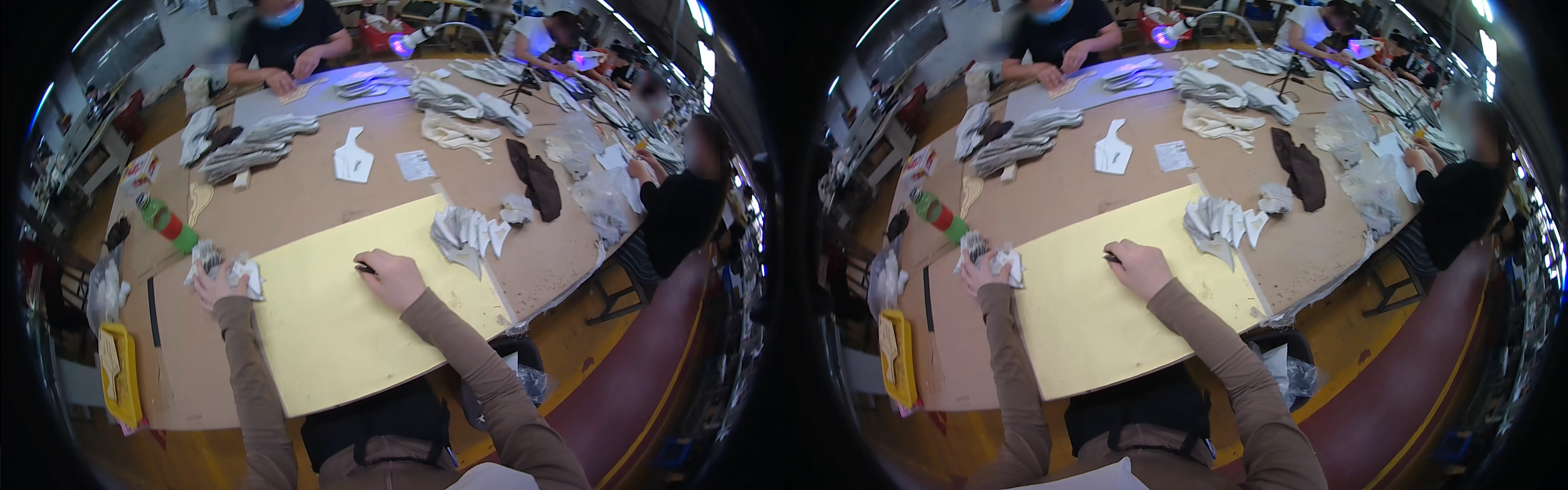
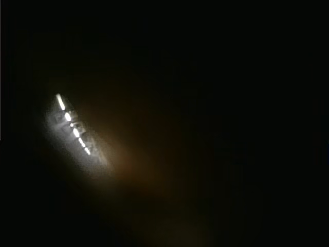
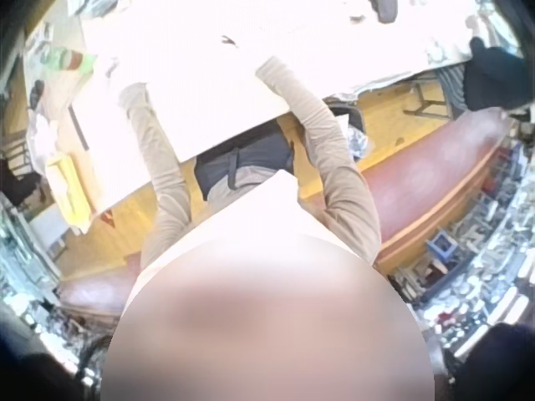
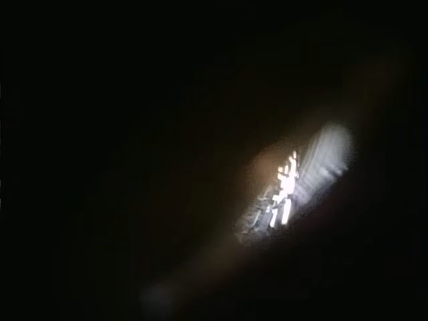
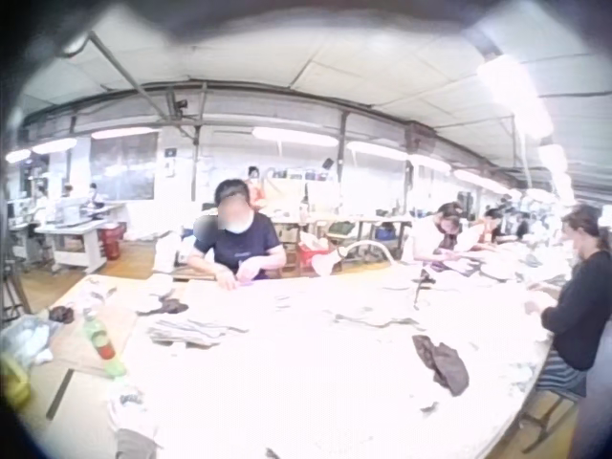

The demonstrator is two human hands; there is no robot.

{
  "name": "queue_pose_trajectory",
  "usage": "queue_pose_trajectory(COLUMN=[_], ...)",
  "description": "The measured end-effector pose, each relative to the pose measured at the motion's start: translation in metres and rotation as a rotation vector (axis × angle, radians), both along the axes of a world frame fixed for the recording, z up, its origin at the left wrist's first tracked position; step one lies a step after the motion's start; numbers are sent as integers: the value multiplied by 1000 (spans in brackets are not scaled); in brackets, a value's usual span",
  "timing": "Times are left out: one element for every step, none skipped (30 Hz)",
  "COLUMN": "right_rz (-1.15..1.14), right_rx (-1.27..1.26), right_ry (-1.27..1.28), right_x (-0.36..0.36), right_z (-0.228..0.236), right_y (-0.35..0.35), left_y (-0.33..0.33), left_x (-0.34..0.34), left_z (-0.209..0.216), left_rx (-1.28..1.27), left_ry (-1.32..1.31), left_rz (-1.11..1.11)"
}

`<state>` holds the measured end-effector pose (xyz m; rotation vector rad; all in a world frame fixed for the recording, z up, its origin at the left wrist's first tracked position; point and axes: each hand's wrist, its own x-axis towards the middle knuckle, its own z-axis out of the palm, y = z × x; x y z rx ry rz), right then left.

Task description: The person walks through a garment factory, places a pink booklet and phone on a table, then sits at a workbench. They pick up small white fabric pieces and use a utility knife to trim edges, stacking the trimmed pieces on the table.

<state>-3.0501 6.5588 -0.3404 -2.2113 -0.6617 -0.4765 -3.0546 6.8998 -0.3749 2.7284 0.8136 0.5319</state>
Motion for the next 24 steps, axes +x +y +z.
queue_pose_trajectory(right_rz=[-3, -4, -9, -16, -16, -18, -18, -17, -14, -7, -9, -6, 1, -1, 0, 5, -5, -7, -2, 2, 2, -4, -22, -18], right_rx=[-12, -20, -26, -27, -30, -35, -37, -49, -58, -68, -62, -56, -50, -45, -40, -32, -34, -33, -32, -45, -54, -59, -58, -64], right_ry=[23, 35, 44, 58, 62, 66, 74, 68, 67, 71, 78, 87, 95, 95, 95, 100, 100, 107, 116, 117, 129, 124, 117, 142], right_x=[0, 0, 0, 1, 1, 1, 1, 1, 1, 0, -1, -1, -1, -2, -2, -2, -2, -2, -4, -4, -7, -7, -9, -10], right_z=[0, 0, 1, 1, 1, 2, 2, 2, 2, 3, 3, 3, 4, 4, 4, 5, 5, 5, 5, 6, 6, 8, 9, 10], right_y=[0, -1, -1, -1, -1, -1, -1, -1, -1, 0, 0, 1, 2, 2, 3, 3, 4, 5, 5, 5, 5, 6, 5, 6], left_y=[-3, -6, -7, -8, -7, -5, -4, -1, -2, -3, -6, -12, -19, -29, -40, -53, -63, -76, -85, -93, -99, -103, -105, -105], left_x=[0, 0, 0, 0, 0, 0, -1, 0, 0, 0, 0, 0, 0, -1, -3, -4, -7, -8, -12, -14, -18, -20, -22, -23], left_z=[2, 3, 6, 7, 9, 10, 11, 14, 15, 17, 20, 21, 23, 23, 23, 22, 21, 19, 17, 16, 15, 14, 14, 15], left_rx=[14, 46, 36, 44, 60, 56, 59, 80, 6, -50, -136, -392, -678, -961, -1032, -1101, -1079, -1136, -1184, -1200, -1162, -1122, -1083, -1039], left_ry=[-14, -82, -51, -75, -105, -161, -222, -223, -333, -382, -397, -446, -461, -495, -473, -466, -355, -256, -233, -216, -87, 6, -14, -12], left_rz=[8, -7, 22, 29, 34, 11, -12, -33, -151, -266, -328, -454, -521, -580, -635, -698, -739, -727, -803, -822, -776, -765, -786, -788])
